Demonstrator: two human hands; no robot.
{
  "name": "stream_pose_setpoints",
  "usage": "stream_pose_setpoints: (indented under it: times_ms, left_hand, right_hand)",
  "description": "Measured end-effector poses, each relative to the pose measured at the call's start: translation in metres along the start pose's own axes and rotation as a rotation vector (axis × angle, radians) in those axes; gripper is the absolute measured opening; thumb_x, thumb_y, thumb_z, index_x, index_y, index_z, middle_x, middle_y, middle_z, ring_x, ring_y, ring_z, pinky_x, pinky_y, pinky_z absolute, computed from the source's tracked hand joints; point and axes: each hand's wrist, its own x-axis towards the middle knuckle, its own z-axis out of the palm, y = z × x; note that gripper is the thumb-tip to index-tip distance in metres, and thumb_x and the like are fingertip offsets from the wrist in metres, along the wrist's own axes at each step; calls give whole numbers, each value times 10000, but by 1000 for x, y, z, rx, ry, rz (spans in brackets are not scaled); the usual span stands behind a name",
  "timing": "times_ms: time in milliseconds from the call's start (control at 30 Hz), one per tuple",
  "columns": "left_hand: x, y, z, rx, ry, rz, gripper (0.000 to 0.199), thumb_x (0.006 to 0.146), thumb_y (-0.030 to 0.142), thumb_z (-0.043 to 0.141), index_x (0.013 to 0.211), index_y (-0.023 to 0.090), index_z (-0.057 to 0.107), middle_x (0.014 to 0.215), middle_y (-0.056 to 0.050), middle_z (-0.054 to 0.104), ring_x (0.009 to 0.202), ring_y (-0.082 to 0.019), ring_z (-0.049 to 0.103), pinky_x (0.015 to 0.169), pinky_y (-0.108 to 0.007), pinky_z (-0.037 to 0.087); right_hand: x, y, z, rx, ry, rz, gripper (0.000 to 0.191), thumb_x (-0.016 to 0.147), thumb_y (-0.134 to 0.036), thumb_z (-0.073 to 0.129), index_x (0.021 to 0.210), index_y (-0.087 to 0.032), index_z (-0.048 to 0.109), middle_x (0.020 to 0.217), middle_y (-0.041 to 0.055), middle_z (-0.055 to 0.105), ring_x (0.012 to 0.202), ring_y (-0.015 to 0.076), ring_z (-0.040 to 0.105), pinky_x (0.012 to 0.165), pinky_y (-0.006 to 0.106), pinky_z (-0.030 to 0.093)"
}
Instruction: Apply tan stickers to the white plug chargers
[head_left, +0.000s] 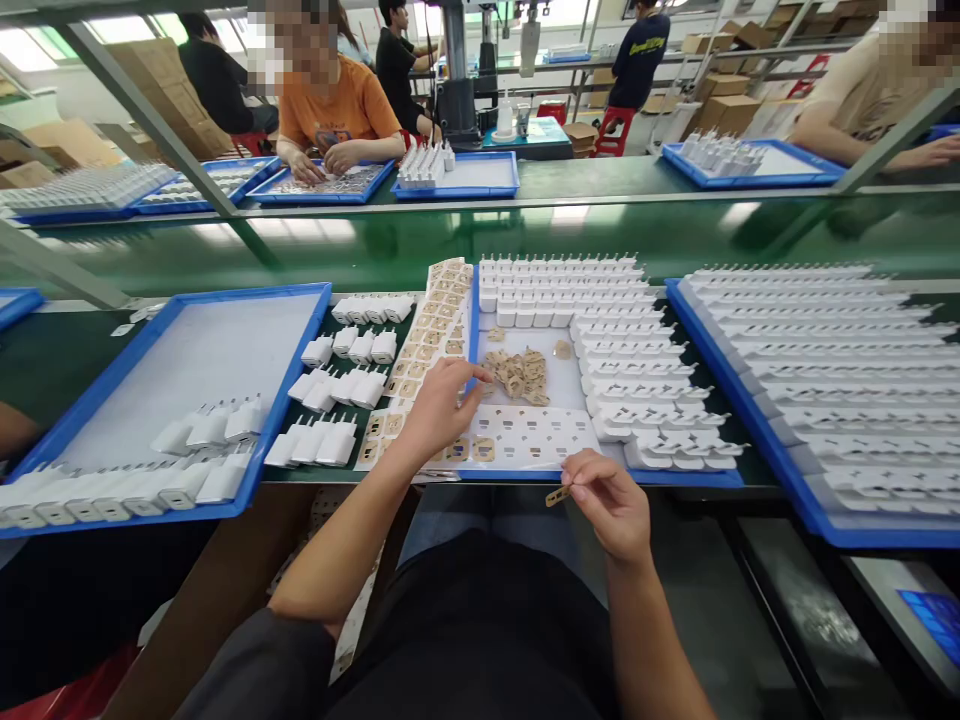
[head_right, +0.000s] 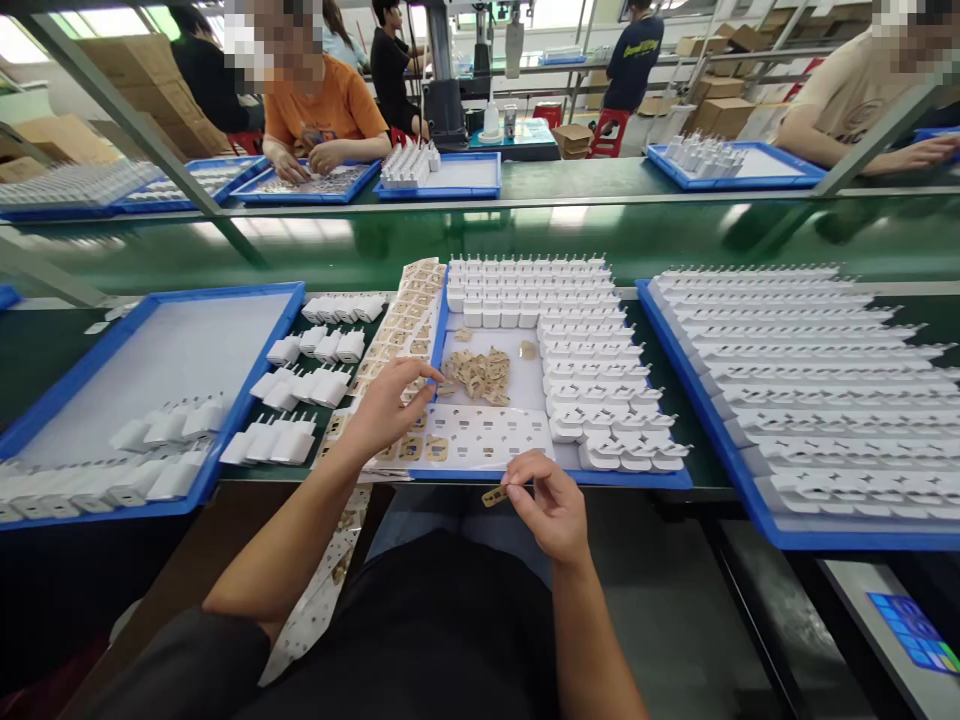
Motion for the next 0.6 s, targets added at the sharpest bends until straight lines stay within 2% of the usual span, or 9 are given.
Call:
stream_pose_setpoints:
  times_ms: [100,200,300,400,500,600]
  left_hand:
    - [13,28,16,-18,-98,163,138,943,251,597,1031,208,693,1060,-69,730,1118,-273,589,1034,-427,447]
    - [28,58,45,39,-189,287,234,903,326,695,1105,208,686,1125,-97,687,1130,-299,561,1038,-453,432]
    - [41,81,78,160,-264,334,420,811,394,796,1161,197,673,1272,-151,584,1204,-357,504,1029,-503,426]
    - [47,94,104,265,-278,341,435,775,376,828,1133,185,672,1392,-183,491,1281,-392,446,1016,-521,422]
    - [43,101,113,282,-250,352,376,796,307,800,1120,173,664,1448,-194,460,1283,-386,452,987,-512,440]
    - [35,104,100,176,-227,371,328,826,300,761,1110,177,652,1426,-193,502,1267,-373,479,976,-503,460]
  right_hand:
    - [0,4,-5,84,21,-10,84,902,-287,678,841,-248,634,708,12,649,710,194,630,774,423,570]
    - [-4,4,-8,86,51,7,184,894,-382,682,805,-242,603,674,17,624,684,205,621,703,412,566]
    - [-14,0,-12,70,74,24,180,903,-375,667,820,-235,592,692,22,617,687,204,622,643,377,548]
    - [-25,-6,-20,63,68,31,114,919,-315,651,854,-234,606,726,25,624,704,196,622,636,359,544]
    - [-34,-9,-29,38,79,50,66,926,-279,639,869,-247,624,743,26,620,716,194,621,627,348,555]
    - [-37,-9,-38,-25,91,65,70,919,-269,629,849,-265,635,735,38,616,702,211,636,589,352,584]
